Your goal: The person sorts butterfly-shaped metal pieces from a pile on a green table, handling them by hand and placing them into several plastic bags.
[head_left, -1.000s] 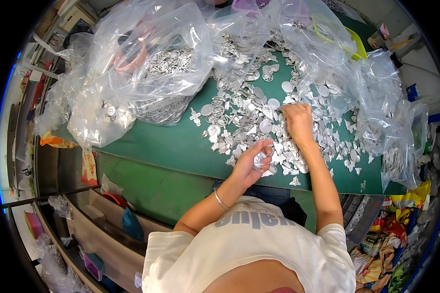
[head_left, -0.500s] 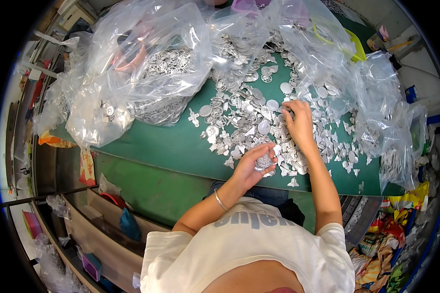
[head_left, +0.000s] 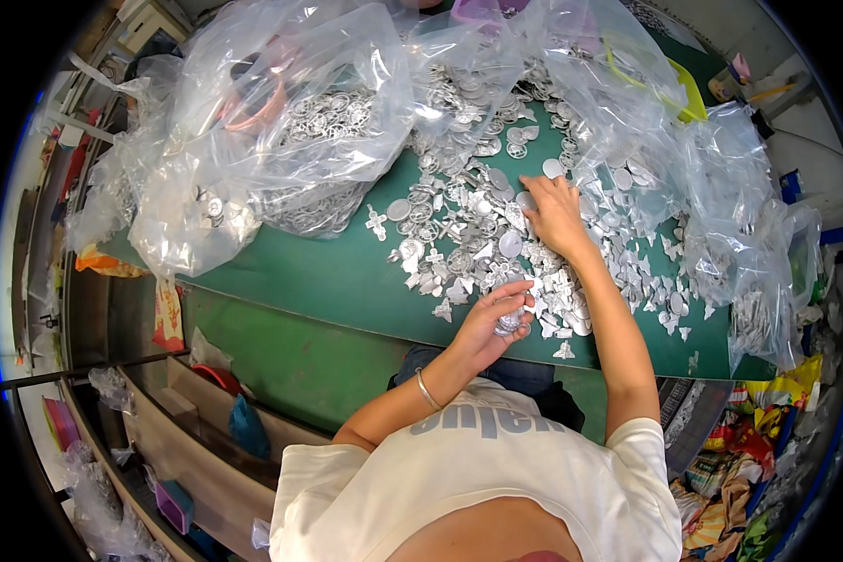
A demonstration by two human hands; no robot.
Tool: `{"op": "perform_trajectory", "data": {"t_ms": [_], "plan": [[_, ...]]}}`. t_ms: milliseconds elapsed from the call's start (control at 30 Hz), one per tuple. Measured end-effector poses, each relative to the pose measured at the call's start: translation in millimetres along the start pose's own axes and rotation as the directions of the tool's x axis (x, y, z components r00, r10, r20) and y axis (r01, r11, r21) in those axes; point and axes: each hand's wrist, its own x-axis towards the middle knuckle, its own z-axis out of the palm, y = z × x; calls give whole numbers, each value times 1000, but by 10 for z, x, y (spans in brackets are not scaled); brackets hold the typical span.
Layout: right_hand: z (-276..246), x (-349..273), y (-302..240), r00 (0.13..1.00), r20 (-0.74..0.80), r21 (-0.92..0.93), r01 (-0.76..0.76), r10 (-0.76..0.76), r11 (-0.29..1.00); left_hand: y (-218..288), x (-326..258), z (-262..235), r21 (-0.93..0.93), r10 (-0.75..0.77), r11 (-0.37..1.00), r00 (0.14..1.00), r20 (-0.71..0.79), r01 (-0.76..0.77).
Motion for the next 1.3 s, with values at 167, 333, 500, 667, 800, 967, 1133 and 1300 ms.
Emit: {"op": "perform_trajectory", "data": {"t_ms": [167,333,500,667,800,967,1133,1300], "plan": [[-60,46,25,983,149,-183,131,-104,974,8,-35,21,-33,11,999,1000,-23,-12],[-40,51,49,996,-54,-160,66,-75,985,3,-37,7,-38,11,999,1000,-23,-12],[-187,-115,-92,981,40,413,-191,192,890,10,-61,2,-42,41,998,999,-31,-43],[-597,-409,-535,820,572,636,-458,19,621,82,-78,116,-183,68,980,995,-73,-80],[-379,-339,-326,989,140,316,1,-47,949,23,-54,-102,-91,52,995,997,63,-46],[-186,-410,-389,1000,-7,270,20,-19,963,68,-172,82,-94,94,991,995,-27,-96],[-271,-582,-536,960,106,662,-262,258,703,51,-131,-60,-60,146,987,988,-40,-149],[-468,-766,-771,919,240,910,-326,313,258,88,-151,-19,-10,156,987,984,-90,-157]]}}
